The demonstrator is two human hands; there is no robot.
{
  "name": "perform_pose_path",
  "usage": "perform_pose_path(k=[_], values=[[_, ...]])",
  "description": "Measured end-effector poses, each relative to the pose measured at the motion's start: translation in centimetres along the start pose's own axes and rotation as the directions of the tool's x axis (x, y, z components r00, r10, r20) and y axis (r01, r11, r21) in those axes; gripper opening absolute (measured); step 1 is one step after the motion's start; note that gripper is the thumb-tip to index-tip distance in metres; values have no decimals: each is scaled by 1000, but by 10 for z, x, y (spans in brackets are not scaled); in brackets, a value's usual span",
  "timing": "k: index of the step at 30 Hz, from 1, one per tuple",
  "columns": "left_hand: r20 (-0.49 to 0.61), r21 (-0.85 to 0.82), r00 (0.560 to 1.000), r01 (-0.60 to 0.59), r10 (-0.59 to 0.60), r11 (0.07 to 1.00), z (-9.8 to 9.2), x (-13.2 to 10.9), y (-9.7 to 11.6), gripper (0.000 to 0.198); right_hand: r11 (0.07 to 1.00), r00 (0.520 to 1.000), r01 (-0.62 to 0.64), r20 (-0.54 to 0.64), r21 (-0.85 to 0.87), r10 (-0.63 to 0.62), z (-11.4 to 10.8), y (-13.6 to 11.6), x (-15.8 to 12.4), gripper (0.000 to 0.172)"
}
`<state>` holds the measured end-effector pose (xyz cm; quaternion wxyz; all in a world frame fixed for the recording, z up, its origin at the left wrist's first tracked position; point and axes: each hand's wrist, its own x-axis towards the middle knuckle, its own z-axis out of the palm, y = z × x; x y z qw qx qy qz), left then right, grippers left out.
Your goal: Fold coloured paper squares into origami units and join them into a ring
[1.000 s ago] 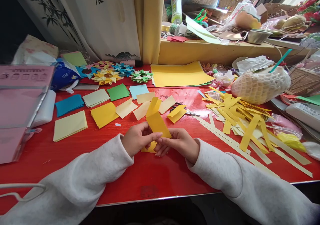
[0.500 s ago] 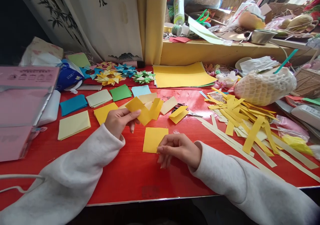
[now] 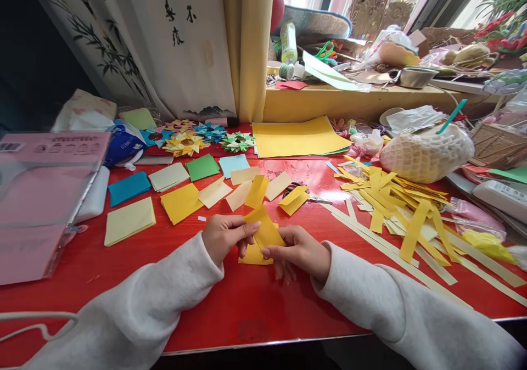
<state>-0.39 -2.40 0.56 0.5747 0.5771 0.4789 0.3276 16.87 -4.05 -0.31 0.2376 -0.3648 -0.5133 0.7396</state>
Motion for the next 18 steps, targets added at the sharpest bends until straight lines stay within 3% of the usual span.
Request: perform_pose_path(k=[8,11,13,15,17,18], values=[[-28,-179,999,28,-34,984,0,3,6,26,999,1000,8,26,51,-10,-5,-5,3,22],[-172,-221,985,-17,-22,975,-12,7,9,21,997,998,-19,59,73,15,-5,-3,2,24],[-340,-201,939,-115,41,973,-22,9,10,20,995,997,-40,69,92,34,-5,-2,2,26],[-381,-59,916,-158,124,986,-28,10,8,21,990,999,-27,27,137,24,-6,-1,2,27],[-246,231,944,-164,221,959,-26,8,4,24,978,998,7,-67,208,8,-9,-2,4,28],[-115,401,950,-223,290,888,-22,7,1,24,969,993,22,-115,245,7,-11,-2,5,29]])
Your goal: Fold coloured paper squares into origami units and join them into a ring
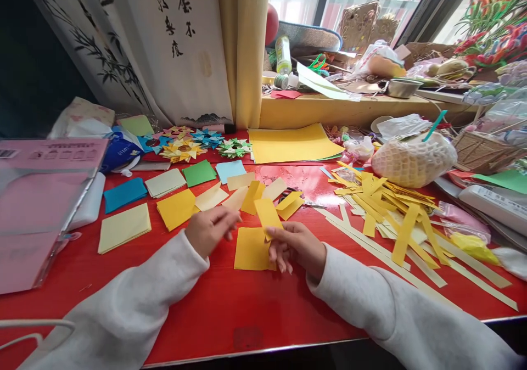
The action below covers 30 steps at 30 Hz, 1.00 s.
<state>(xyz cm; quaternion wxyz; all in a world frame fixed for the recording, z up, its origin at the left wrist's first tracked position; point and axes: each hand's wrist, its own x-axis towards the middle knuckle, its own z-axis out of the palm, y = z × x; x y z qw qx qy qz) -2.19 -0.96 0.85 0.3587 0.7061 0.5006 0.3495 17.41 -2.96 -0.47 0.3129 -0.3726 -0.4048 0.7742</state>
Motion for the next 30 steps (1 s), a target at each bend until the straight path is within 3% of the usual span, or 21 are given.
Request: perform_pose_path(k=[1,3,5,7,11,15,17,22,26,30], values=[[103,138,984,-161,148,977,5,-3,0,22,999,999,7,-33,33,-6,-2,-1,1,31],[326,277,877,-445,353,851,17,-10,-1,24,997,1000,-11,-20,72,12,-4,-3,3,42],[429,349,809,-558,401,753,25,-16,-3,46,996,998,-39,46,81,36,-6,-5,3,50],[457,404,793,-588,403,700,28,-18,-7,57,997,995,-29,94,74,22,-6,-5,2,47],[463,436,760,-644,457,628,26,-18,-12,36,995,993,84,81,59,-89,-3,-5,-2,42],[453,414,723,-689,522,594,25,-20,-9,41,979,980,195,-41,66,-192,-2,-6,-3,53],[445,439,719,-695,534,570,26,-21,-7,41,981,982,184,-46,62,-181,-4,-6,-2,49],[430,498,612,-774,664,391,27,-19,-10,26,984,980,178,-93,10,-176,-8,-2,0,34],[311,542,598,-750,739,379,20,-16,-12,28,962,936,263,-226,-70,-272,-9,-1,1,29],[146,581,597,-697,789,420,8,-16,-8,27,985,962,134,-223,-107,-155,-5,-1,1,36]])
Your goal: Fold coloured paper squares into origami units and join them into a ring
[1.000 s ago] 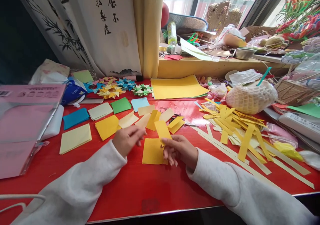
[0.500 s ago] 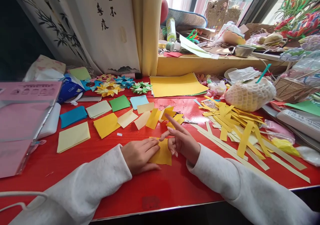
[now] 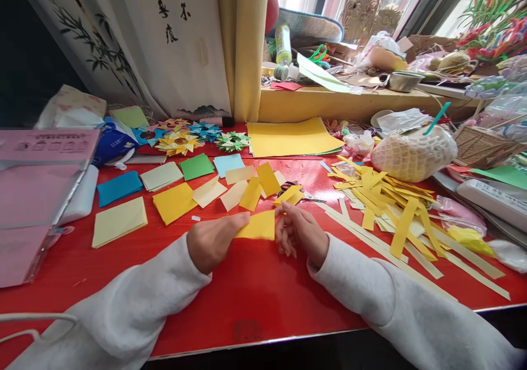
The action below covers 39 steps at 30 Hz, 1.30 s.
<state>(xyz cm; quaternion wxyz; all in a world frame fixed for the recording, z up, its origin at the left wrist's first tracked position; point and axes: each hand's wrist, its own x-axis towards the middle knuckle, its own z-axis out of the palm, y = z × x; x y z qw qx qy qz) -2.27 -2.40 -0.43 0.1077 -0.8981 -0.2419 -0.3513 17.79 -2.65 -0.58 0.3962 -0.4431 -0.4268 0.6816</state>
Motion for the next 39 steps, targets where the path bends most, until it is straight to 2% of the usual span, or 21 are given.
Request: perform_pose_path(k=[3,5,11,18,23,29,33,39], values=[[-55,19,998,-39,40,999,-4,1,-1,22,992,990,-114,94,50,109,3,-1,-2,34],[-46,45,995,-81,83,996,-2,3,0,18,989,986,-128,114,79,119,2,0,-2,27],[75,1,976,-206,205,979,2,10,2,16,981,992,-128,28,149,125,-3,4,0,32],[190,-94,939,-274,288,957,0,10,4,25,973,991,-104,101,206,84,0,6,1,32],[176,-216,943,-244,284,945,-2,9,16,27,964,985,-167,88,208,152,5,2,-3,30],[118,-221,948,-264,294,939,-9,14,26,24,939,944,-229,293,257,150,7,1,-7,19],[55,-128,974,-213,221,969,-13,15,25,19,945,965,-191,228,265,131,4,4,-6,18],[97,-115,972,-203,214,972,-5,12,21,22,950,975,-153,198,272,100,5,3,-6,21]])
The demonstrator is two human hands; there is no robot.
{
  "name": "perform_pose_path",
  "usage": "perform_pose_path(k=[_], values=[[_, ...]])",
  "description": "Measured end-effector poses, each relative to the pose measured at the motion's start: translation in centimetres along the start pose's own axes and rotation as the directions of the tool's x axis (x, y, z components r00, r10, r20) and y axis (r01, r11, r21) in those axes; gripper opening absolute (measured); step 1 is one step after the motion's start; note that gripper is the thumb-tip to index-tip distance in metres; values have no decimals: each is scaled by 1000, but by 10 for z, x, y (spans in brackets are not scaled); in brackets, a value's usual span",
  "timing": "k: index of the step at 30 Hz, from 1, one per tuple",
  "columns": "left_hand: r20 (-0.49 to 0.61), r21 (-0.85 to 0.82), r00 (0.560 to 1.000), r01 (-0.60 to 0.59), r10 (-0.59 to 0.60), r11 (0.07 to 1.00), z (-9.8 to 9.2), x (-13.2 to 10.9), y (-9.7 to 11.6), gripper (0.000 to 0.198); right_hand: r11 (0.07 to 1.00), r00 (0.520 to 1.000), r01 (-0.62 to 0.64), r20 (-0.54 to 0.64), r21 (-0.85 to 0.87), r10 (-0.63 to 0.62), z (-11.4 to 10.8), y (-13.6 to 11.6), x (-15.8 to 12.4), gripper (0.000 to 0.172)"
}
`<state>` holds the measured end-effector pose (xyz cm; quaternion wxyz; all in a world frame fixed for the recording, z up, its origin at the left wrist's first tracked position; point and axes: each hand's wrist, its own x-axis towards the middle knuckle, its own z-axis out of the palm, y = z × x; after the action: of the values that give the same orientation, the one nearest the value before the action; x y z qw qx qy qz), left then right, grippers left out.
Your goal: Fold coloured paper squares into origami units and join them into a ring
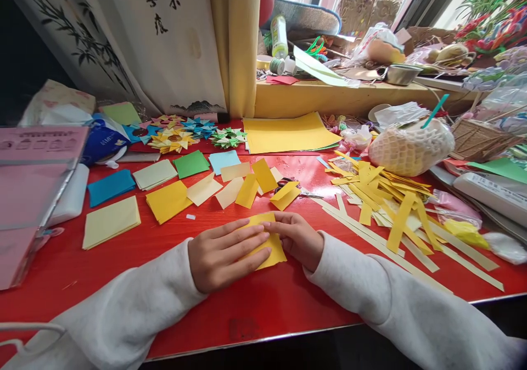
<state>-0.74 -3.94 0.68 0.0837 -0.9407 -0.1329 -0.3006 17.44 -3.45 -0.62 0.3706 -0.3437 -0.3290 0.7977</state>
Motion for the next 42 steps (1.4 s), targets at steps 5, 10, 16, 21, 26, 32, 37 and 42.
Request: perform_pose_path(k=[5,10,16,21,26,32,37,42], values=[[-26,5,995,97,-96,995,5,-2,-11,18,997,995,76,-61,2,-76,2,-1,0,26],[10,20,997,81,-81,996,4,-4,-16,24,997,990,66,-130,47,-59,-1,-3,1,26],[117,-35,992,57,-52,998,8,-4,-12,36,996,998,69,-19,62,-68,0,0,1,19],[151,-6,987,61,-60,998,8,-4,-15,30,985,997,70,-27,156,-67,2,1,1,23],[-54,-198,865,481,-499,854,5,0,-18,30,993,994,85,-72,76,-80,2,-1,0,27],[362,-694,499,708,-788,130,10,2,-21,35,996,994,90,-66,10,-89,5,-1,-1,27],[373,-767,477,642,-796,26,11,1,-24,16,990,997,68,-22,-127,-71,2,1,1,28],[399,-775,445,631,-802,-35,12,-3,-27,23,991,997,71,5,-117,-71,1,0,1,24]])
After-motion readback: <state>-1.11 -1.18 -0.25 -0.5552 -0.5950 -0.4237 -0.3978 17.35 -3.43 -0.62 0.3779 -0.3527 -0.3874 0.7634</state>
